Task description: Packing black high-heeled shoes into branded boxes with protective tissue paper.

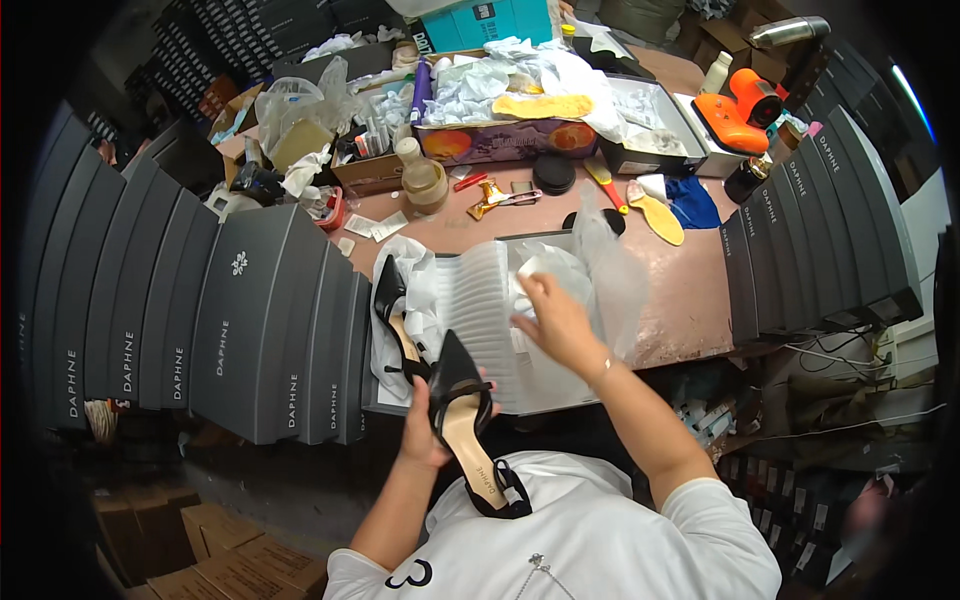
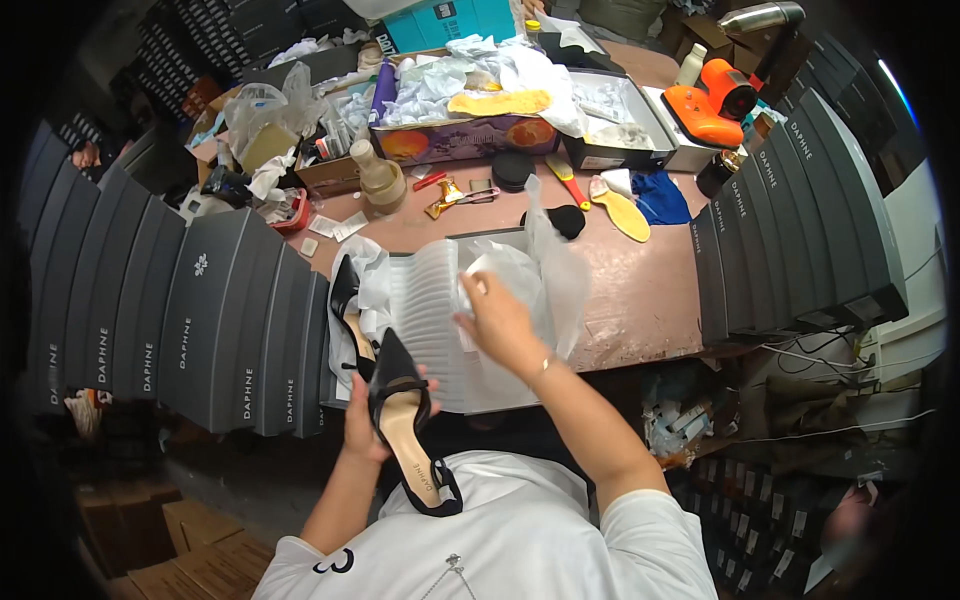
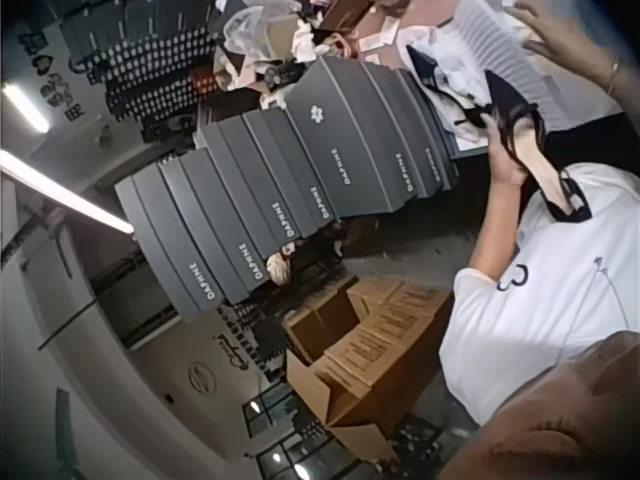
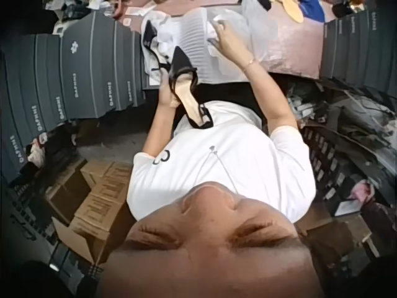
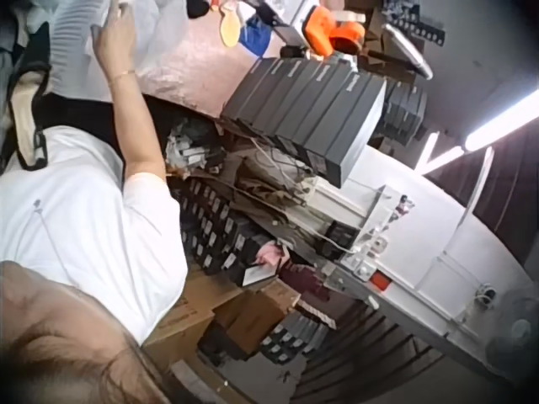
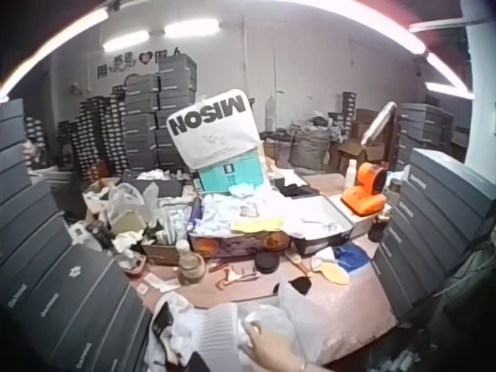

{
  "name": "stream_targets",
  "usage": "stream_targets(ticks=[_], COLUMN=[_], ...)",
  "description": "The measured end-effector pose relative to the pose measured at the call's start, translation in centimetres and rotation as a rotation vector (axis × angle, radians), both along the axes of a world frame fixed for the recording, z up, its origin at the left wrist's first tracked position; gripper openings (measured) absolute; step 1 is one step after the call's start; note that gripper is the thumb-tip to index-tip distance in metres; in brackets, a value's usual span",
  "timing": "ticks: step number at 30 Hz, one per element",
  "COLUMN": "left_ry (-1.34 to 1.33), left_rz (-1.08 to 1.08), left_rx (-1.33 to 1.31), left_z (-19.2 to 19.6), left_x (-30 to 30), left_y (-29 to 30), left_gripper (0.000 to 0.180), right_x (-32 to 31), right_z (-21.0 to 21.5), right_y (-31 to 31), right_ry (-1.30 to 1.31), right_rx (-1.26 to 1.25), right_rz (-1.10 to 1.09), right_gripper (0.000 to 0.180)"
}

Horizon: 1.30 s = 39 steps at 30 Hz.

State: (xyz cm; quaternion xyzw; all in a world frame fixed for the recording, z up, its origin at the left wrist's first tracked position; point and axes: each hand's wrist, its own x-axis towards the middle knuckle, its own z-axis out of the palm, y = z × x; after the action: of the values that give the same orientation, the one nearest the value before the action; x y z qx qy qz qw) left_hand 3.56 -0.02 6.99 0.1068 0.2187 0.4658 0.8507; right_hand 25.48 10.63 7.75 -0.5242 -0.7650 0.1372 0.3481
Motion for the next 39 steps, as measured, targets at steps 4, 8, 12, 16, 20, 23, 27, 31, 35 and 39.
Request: stream_targets(ticks=[4, 8, 12, 16, 20, 23, 27, 31, 35, 39], left_ry=[0.120, 0.119, 0.082, 0.148, 0.242, 0.382, 0.283, 0.243, 0.230, 0.500], left_rz=[-0.011, 0.133, 0.231, 0.106, 0.186, 0.173, 0.200, 0.210, 0.209, 0.297], left_rx=[-0.074, -0.169, -0.116, -0.119, -0.235, -0.398, -0.375, -0.285, -0.217, -0.106], left_z=[1.5, 1.4, 2.2, 0.3, -0.2, -0.5, 0.3, -0.3, 1.8, 2.1], left_x=[2.3, 2.0, 2.7, 5.0, 3.9, 2.7, 3.3, 2.7, 4.4, 7.0], left_y=[-4.0, -2.1, 1.0, -1.1, -0.9, -0.2, 0.8, 0.9, 1.1, -1.5], left_gripper=[0.073, 0.066, 0.068, 0.049, 0.035, 0.035, 0.048, 0.053, 0.062, 0.041], right_x=[3.0, 3.0, 1.0, -1.8, -1.1, 1.4, 4.1, 1.5, -2.0, -5.5], right_z=[-8.7, -4.0, 3.5, 1.2, 2.3, -2.4, -9.0, -0.2, 1.5, 0.2], right_y=[5.4, 3.0, -4.9, -5.0, -3.0, 2.5, 4.8, 0.9, -4.5, -2.7], right_ry=[-0.584, -0.177, -0.092, -0.296, -0.027, -0.209, -0.336, 0.297, -0.005, -0.111], right_rx=[-0.200, 0.027, 0.037, -0.016, -0.416, -0.057, -0.131, -0.077, 0.063, 0.150], right_rz=[0.038, 0.007, 0.490, 0.435, 0.544, 0.087, -0.003, -0.024, 0.394, 0.120], right_gripper=[0.022, 0.027, 0.037, 0.030, 0.020, 0.027, 0.014, 0.007, 0.027, 0.046])
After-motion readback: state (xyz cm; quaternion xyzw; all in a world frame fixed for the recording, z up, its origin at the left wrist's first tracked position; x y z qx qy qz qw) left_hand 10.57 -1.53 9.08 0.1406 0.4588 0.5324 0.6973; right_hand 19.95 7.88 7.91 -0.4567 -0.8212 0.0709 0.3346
